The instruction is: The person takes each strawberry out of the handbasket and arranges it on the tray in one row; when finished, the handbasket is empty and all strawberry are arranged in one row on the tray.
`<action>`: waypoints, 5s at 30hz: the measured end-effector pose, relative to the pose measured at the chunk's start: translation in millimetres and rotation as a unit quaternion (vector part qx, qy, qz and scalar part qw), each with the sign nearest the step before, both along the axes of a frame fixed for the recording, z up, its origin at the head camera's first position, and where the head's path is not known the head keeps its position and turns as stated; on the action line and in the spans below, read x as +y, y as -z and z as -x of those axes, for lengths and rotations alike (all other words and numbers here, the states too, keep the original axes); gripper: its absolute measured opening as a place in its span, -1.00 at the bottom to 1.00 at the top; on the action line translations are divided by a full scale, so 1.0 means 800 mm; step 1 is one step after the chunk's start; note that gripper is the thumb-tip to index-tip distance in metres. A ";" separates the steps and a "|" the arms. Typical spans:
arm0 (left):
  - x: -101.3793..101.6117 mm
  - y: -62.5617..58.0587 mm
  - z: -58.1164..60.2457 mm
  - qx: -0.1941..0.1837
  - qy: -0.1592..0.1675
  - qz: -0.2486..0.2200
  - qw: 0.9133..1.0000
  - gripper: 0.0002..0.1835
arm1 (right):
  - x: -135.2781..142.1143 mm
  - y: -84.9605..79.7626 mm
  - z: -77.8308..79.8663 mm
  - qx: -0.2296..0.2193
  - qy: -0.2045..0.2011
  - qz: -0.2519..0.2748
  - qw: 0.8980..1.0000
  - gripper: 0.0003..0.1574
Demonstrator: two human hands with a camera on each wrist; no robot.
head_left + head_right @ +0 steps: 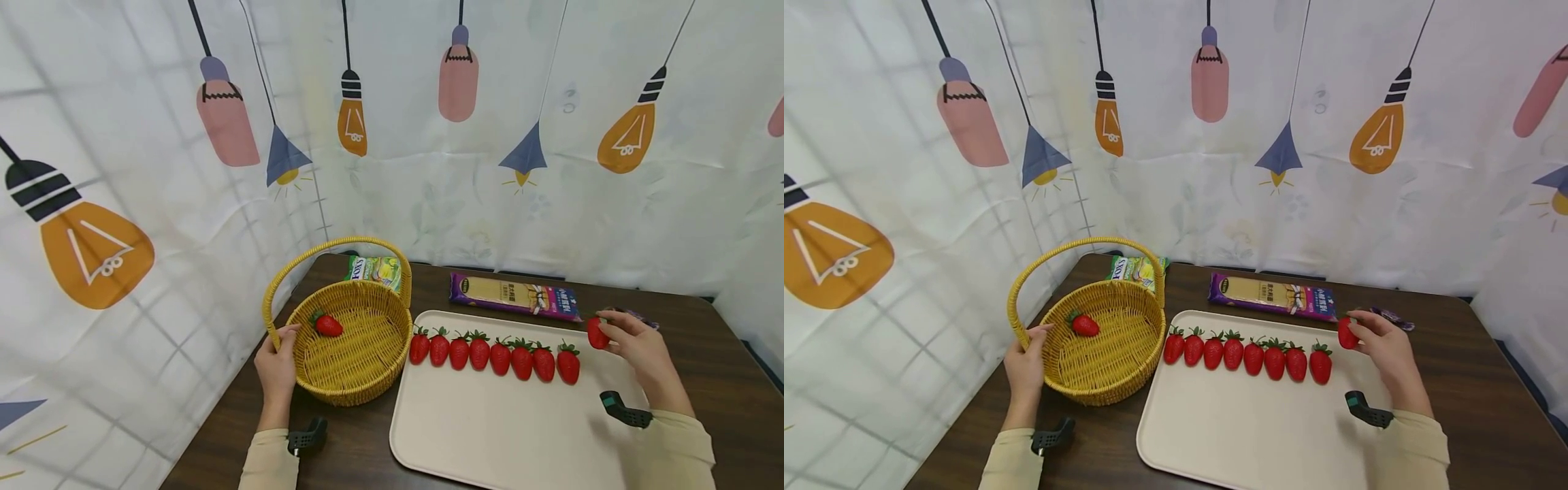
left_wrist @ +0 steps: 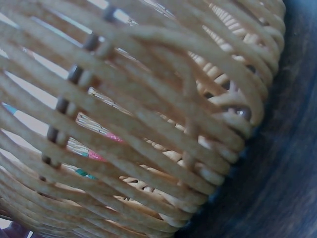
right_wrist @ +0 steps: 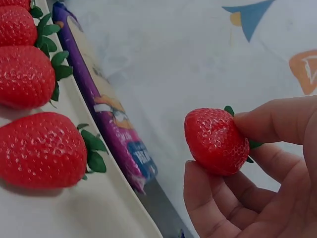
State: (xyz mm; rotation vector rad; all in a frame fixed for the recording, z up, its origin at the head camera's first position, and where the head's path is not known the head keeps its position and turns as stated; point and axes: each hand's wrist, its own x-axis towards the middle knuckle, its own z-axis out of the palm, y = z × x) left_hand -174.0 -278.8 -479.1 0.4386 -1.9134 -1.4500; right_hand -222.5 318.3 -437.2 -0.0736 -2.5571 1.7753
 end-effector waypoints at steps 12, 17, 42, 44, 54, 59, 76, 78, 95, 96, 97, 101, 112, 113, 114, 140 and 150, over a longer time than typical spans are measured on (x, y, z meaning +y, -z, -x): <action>0.001 -0.001 -0.001 0.002 0.000 -0.010 1.000 -0.68 | 0.021 0.013 -0.005 -0.074 -0.045 -0.090 0.992 -0.29; 0.001 -0.002 -0.001 -0.003 0.003 -0.016 1.000 -0.69 | 0.022 0.017 -0.003 -0.098 -0.081 -0.104 0.986 -0.31; 0.000 0.001 0.000 0.006 0.000 -0.004 1.000 -0.71 | 0.017 0.021 -0.002 -0.125 -0.122 -0.148 0.974 -0.45; 0.000 0.001 0.000 0.007 0.002 -0.006 1.000 -0.72 | 0.017 0.020 -0.002 -0.125 -0.122 -0.151 0.973 -0.45; -0.002 0.003 0.000 0.012 0.015 -0.025 0.999 -0.66 | 0.014 0.024 0.003 -0.119 -0.138 -0.165 0.969 -0.43; -0.002 0.004 0.001 0.012 0.018 -0.025 0.999 -0.63 | 0.013 0.024 0.003 -0.122 -0.143 -0.155 0.970 -0.41; 0.001 -0.001 0.001 0.013 0.006 -0.023 1.000 -0.70 | -0.010 0.007 -0.002 -0.046 -0.040 -0.179 0.982 -0.25; 0.001 0.000 0.001 0.014 0.005 -0.021 1.000 -0.70 | -0.024 0.002 -0.002 -0.031 -0.038 -0.185 0.982 -0.26; 0.001 -0.002 0.000 0.010 0.008 -0.023 1.000 -0.66 | -0.205 -0.025 -0.002 0.096 -0.180 -0.122 0.971 -0.74; 0.000 -0.002 0.000 0.009 0.006 -0.023 1.000 -0.66 | -0.216 -0.025 -0.002 0.100 -0.189 -0.114 0.970 -0.74; 0.000 -0.002 -0.001 0.008 0.005 -0.024 1.000 -0.66 | -0.228 -0.025 -0.001 0.103 -0.197 -0.106 0.969 -0.75; 0.000 -0.003 -0.002 0.000 0.006 -0.018 1.000 -0.67 | -0.272 -0.021 -0.002 0.119 -0.231 -0.081 0.962 -0.78; 0.001 0.000 0.000 0.000 0.004 -0.010 1.000 -0.68 | -0.351 -0.021 0.000 0.154 -0.307 -0.052 0.938 -0.81; 0.002 -0.001 0.000 -0.001 0.005 -0.009 1.000 -0.67 | -0.355 -0.022 0.001 0.155 -0.310 -0.053 0.936 -0.80; 0.002 -0.001 0.000 -0.001 0.005 -0.009 1.000 -0.67 | -0.359 -0.022 0.001 0.154 -0.313 -0.054 0.936 -0.80; -0.001 0.000 -0.002 -0.007 -0.001 -0.007 1.000 -0.70 | -0.456 -0.050 0.032 0.110 -0.441 -0.224 0.862 -0.75; 0.001 -0.001 -0.001 0.005 0.000 -0.010 1.000 -0.70 | -0.490 -0.061 0.055 0.067 -0.477 -0.254 0.839 -0.65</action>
